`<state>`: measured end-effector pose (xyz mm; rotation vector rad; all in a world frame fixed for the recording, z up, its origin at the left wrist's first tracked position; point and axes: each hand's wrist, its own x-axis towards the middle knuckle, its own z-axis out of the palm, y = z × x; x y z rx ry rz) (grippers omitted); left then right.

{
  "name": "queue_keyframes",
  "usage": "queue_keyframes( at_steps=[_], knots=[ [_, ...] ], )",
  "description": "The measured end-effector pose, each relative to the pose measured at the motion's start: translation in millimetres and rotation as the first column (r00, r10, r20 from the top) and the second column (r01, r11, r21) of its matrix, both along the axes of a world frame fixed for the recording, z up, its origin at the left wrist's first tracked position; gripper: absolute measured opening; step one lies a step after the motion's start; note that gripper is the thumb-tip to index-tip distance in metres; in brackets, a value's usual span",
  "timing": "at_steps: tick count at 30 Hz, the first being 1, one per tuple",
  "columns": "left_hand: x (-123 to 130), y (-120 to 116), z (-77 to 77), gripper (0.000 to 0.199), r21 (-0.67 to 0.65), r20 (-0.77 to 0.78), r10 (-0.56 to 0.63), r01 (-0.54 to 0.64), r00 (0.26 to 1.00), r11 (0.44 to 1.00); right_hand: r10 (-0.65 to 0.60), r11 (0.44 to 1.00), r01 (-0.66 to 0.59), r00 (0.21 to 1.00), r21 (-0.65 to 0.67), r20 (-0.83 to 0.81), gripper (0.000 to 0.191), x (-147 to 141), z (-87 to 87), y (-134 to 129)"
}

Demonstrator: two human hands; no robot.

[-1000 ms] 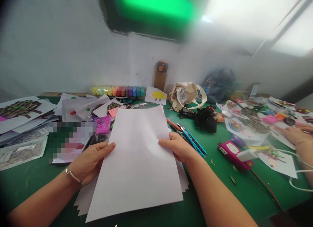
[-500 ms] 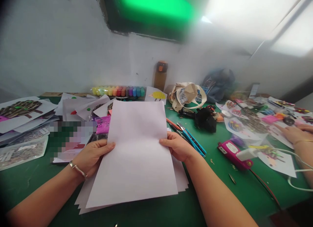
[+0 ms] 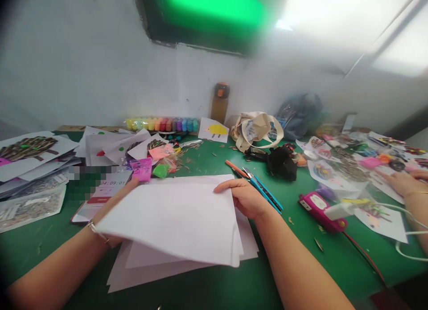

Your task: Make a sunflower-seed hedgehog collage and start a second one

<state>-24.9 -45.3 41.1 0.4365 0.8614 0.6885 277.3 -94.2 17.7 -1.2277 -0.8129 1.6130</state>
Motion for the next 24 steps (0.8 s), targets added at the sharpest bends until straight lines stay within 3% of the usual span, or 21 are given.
queue_keyframes(
  at_steps=[2,7,10,13,17,21,24],
  knots=[
    [1,-3,5.4,0.048,-0.002,0.019,-0.147,0.147,0.989,0.989,0.002,1.0,-0.002,0.999,0.014,0.043,0.012,1,-0.5,0],
    [1,-6,-0.3,0.065,0.133,-0.247,-0.112,0.148,0.963,0.98,-0.027,0.999,0.026,0.998,0.021,0.053,0.012,2,-0.8,0],
    [-2,-3,-8.7,0.062,0.181,-0.274,-0.099,0.152,0.957,0.972,-0.099,0.995,0.099,0.995,0.006,-0.015,0.03,-1,2.4,1],
    [-4,1,-12.1,0.054,0.227,-0.26,-0.021,0.082,0.966,0.97,-0.128,0.991,0.13,0.988,0.014,-0.088,0.041,-4,4.9,2],
    [-6,5,-10.6,0.051,0.261,-0.245,0.047,0.019,0.968,0.965,-0.04,0.999,0.039,0.989,-0.011,-0.144,0.048,-5,2.8,0],
    [-7,6,-9.5,0.053,0.274,-0.236,0.101,-0.034,0.967,0.961,0.06,0.998,-0.06,0.998,-0.009,-0.016,0.032,-2,-1.6,-2],
    [-7,8,-10.8,0.051,0.289,-0.25,0.12,-0.045,0.961,0.956,0.076,0.997,-0.077,0.996,-0.021,-0.048,0.052,0,-1.5,-2]
  ],
)
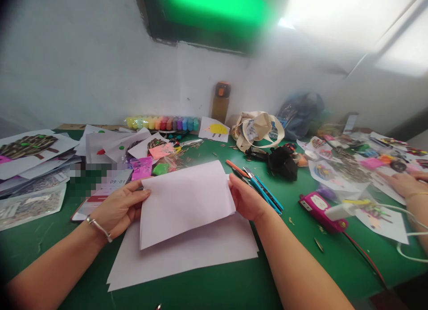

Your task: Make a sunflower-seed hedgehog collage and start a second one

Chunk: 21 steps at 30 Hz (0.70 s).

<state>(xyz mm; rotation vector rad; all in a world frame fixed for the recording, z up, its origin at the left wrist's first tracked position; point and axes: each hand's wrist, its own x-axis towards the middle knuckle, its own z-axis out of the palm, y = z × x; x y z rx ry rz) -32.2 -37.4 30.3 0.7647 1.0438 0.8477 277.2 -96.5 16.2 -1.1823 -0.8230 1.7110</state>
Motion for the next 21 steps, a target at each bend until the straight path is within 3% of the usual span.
queue_keyframes(
  at_steps=[2,3,7,11,17,21],
  knots=[
    [-1,1,-1.4,0.05,0.016,-0.014,0.001,-0.001,1.0,1.0,-0.011,1.0,0.011,0.999,-0.001,-0.046,0.065,1,1.0,0],
    [-1,1,-2.0,0.05,0.024,-0.019,0.004,-0.003,1.0,1.0,-0.011,1.0,0.011,0.999,0.001,-0.047,0.062,2,1.3,0],
    [-1,1,-1.6,0.049,0.029,-0.024,0.015,-0.014,1.0,0.999,0.013,1.0,-0.013,0.998,0.001,0.059,0.028,0,0.0,0],
    [2,-3,2.0,0.036,-0.017,0.036,0.01,-0.01,0.999,1.0,-0.048,0.998,0.045,0.995,0.033,0.086,0.024,-3,-3.5,2],
    [5,-9,3.8,0.039,-0.176,0.015,-0.14,0.141,0.99,0.974,-0.103,0.994,0.1,0.991,0.042,0.084,0.026,0,-4.6,5],
    [4,-11,4.5,0.033,-0.203,-0.026,-0.221,0.212,0.975,0.956,-0.135,0.99,0.13,0.988,0.062,0.077,0.028,2,-1.7,5]
  ],
)
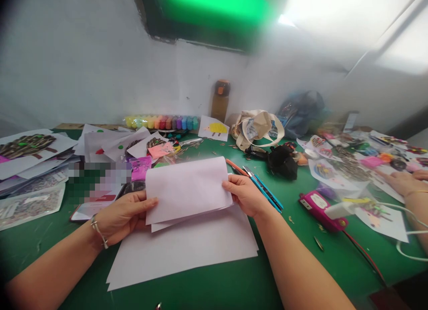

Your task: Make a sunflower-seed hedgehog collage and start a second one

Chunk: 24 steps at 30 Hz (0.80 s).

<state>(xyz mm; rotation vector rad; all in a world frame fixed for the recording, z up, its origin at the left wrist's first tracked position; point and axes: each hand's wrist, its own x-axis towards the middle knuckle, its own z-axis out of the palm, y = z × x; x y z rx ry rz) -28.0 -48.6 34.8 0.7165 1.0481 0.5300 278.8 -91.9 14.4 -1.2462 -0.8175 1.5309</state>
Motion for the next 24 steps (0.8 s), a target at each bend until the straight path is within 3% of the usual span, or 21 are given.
queue_keyframes(
  at_steps=[5,8,11,17,24],
  knots=[
    [2.2,-1.6,0.2,0.025,-0.032,-0.008,-0.028,0.028,1.0,0.999,-0.064,0.998,0.065,0.997,0.027,-0.038,0.025,-1.5,2.0,1.3],
    [2.1,-1.0,-2.4,0.024,0.038,-0.018,0.011,-0.01,1.0,0.999,-0.079,0.996,0.081,0.996,0.035,-0.046,0.027,-2.4,0.2,2.5],
    [0.5,1.4,-5.0,0.026,0.111,-0.026,0.067,-0.063,0.997,0.992,-0.049,0.998,0.05,0.998,0.022,-0.049,0.027,-1.3,-2.6,2.2],
    [-1.5,5.7,-4.1,0.032,0.158,-0.042,0.117,-0.109,0.992,0.981,0.131,0.99,-0.129,0.991,-0.055,0.034,0.032,1.2,-4.2,-1.2],
    [-1.8,7.4,-2.8,0.028,0.24,-0.088,0.118,-0.093,0.989,0.966,0.102,0.994,-0.097,0.992,-0.055,0.08,0.033,0.4,-1.4,-1.3]
  ],
)
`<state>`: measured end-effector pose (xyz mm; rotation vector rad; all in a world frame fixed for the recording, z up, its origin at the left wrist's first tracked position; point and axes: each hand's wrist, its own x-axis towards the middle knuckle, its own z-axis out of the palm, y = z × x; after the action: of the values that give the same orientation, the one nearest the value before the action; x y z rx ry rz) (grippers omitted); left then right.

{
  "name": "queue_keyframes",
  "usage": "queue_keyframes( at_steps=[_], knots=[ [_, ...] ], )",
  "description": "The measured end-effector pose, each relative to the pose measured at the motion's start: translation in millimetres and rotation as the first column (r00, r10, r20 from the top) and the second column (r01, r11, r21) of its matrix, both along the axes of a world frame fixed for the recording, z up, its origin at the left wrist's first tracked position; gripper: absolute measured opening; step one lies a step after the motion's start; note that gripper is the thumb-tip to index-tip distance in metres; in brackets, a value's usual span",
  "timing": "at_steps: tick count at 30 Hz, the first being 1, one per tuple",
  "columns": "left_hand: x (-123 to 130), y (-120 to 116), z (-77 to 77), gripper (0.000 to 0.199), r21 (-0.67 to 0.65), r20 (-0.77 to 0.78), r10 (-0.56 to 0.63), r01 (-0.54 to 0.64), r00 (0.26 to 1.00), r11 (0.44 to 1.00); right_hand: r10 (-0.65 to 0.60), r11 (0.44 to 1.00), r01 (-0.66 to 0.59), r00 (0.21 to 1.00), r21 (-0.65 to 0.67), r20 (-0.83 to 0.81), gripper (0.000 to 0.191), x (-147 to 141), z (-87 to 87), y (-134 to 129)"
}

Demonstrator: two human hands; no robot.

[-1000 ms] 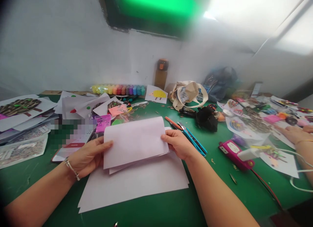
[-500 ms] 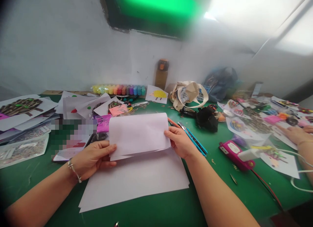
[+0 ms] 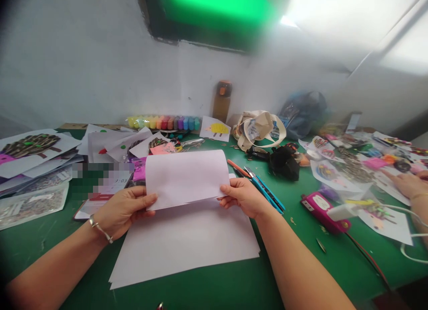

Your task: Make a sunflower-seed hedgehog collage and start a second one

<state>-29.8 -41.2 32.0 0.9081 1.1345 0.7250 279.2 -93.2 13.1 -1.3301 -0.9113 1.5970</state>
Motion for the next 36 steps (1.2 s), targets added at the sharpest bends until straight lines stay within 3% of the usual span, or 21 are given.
queue_keyframes(
  at_steps=[14,24,29,32,36],
  knots=[
    [-3,4,0.1,0.015,0.098,-0.076,0.047,-0.039,0.996,0.994,0.037,0.996,-0.044,0.995,0.077,0.091,0.03,-1,8.1,-4],
    [-4,4,0.7,0.025,0.091,-0.07,0.043,-0.037,0.997,0.995,0.035,0.992,-0.058,0.98,0.111,0.198,0.03,0,12.2,-4],
    [-3,-1,2.8,0.034,0.06,-0.016,0.012,-0.011,1.0,0.998,0.001,0.983,-0.033,0.985,0.181,0.171,0.026,4,9.8,-5],
    [-2,-4,3.5,0.039,-0.012,-0.043,-0.052,0.052,0.998,0.999,-0.008,0.976,-0.024,0.989,0.215,0.148,0.025,4,9.4,-6],
    [0,-4,1.9,0.039,-0.001,-0.07,-0.064,0.064,0.995,0.998,-0.005,0.975,-0.025,0.991,0.219,0.135,0.024,2,8.9,-6]
  ],
)
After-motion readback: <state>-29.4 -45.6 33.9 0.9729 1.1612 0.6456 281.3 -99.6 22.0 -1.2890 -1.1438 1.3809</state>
